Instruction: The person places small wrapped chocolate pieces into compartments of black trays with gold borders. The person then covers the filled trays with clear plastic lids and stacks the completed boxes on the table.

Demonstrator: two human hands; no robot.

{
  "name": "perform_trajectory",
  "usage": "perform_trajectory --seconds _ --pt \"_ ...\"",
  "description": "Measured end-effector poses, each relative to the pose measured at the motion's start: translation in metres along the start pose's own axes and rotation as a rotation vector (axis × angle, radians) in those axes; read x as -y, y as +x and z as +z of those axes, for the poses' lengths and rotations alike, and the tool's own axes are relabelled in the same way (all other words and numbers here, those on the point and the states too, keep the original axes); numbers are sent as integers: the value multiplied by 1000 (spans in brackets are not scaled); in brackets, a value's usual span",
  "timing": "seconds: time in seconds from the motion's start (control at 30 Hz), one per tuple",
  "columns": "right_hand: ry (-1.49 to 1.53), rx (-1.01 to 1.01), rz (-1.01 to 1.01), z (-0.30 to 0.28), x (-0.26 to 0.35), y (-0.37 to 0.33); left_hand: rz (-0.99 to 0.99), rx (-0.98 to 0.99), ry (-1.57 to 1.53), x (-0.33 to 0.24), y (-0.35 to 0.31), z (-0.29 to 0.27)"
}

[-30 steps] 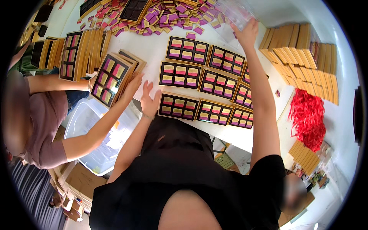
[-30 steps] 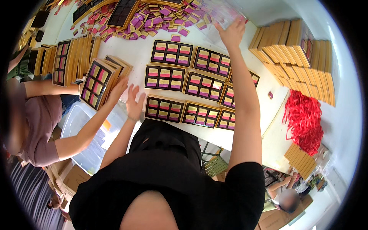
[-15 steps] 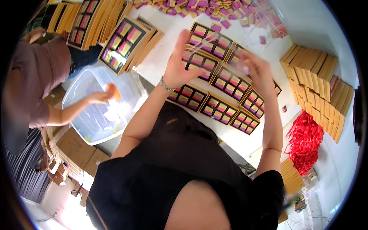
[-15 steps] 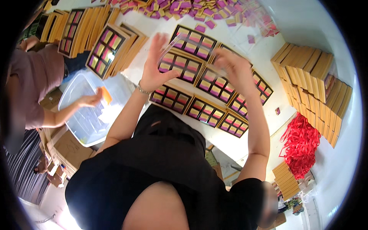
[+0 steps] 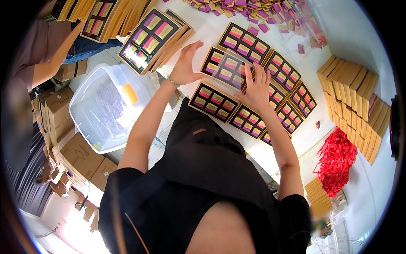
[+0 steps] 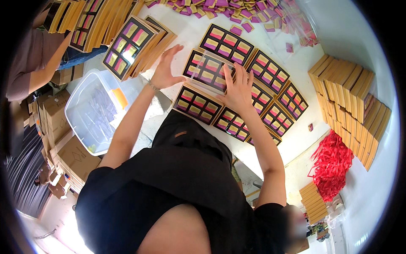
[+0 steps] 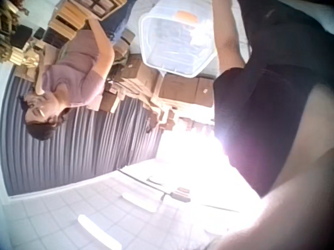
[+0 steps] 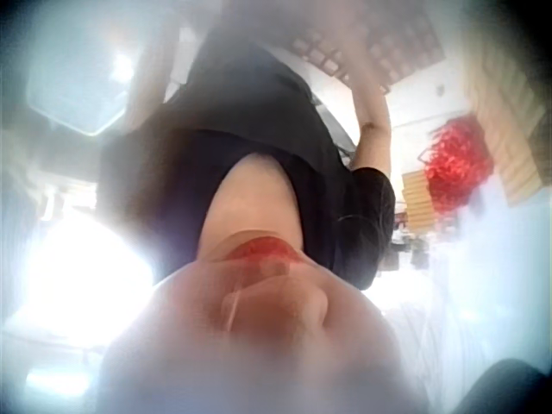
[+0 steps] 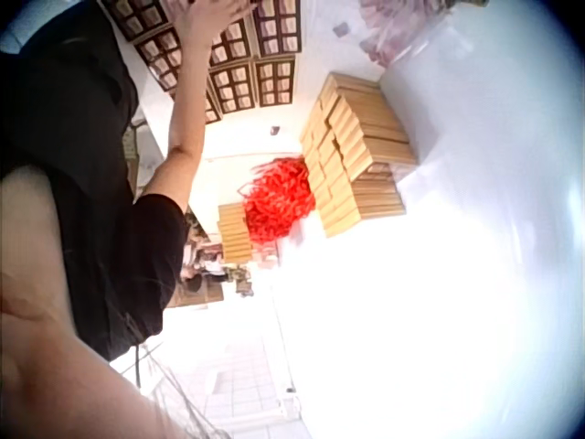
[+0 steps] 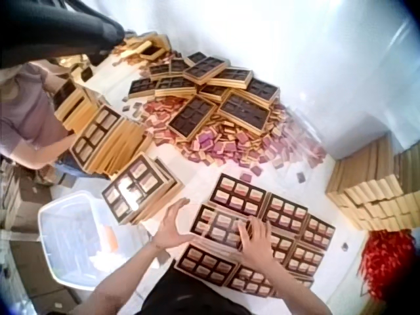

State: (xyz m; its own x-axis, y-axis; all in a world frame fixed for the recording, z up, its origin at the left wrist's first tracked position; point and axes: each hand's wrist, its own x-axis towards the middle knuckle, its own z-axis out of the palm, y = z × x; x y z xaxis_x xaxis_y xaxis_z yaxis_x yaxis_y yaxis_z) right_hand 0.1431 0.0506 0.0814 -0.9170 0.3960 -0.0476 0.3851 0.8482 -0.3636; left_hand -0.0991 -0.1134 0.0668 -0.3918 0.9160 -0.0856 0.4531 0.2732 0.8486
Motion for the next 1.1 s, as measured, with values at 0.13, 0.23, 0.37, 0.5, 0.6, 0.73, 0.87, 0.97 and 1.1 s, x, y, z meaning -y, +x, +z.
perform_trajectory --seconds 0.13,0.23,0.37,0.5,0.6,0.73,0.87,0.97,1.1 --pt "-37 4 -47 3 -6 8 19 281 314 28 24 3" --pt "-78 49 -78 5 -1 13 51 257 387 28 26 10" --pt "-98 64 -157 12 15 22 46 260 310 39 19 4" --pt "-89 34 -177 25 20 35 125 190 279 56 9 0" --pt "-116 62 -175 29 26 44 121 173 300 58 7 4" --pt "-163 17 -209 36 28 48 89 164 287 60 5 5" --pt "-170 30 -226 35 18 44 72 177 264 56 8 3" --pt "-123 16 -231 34 18 44 -1 193 369 47 11 1" --pt "-50 -63 -266 39 14 40 43 194 330 54 10 3"
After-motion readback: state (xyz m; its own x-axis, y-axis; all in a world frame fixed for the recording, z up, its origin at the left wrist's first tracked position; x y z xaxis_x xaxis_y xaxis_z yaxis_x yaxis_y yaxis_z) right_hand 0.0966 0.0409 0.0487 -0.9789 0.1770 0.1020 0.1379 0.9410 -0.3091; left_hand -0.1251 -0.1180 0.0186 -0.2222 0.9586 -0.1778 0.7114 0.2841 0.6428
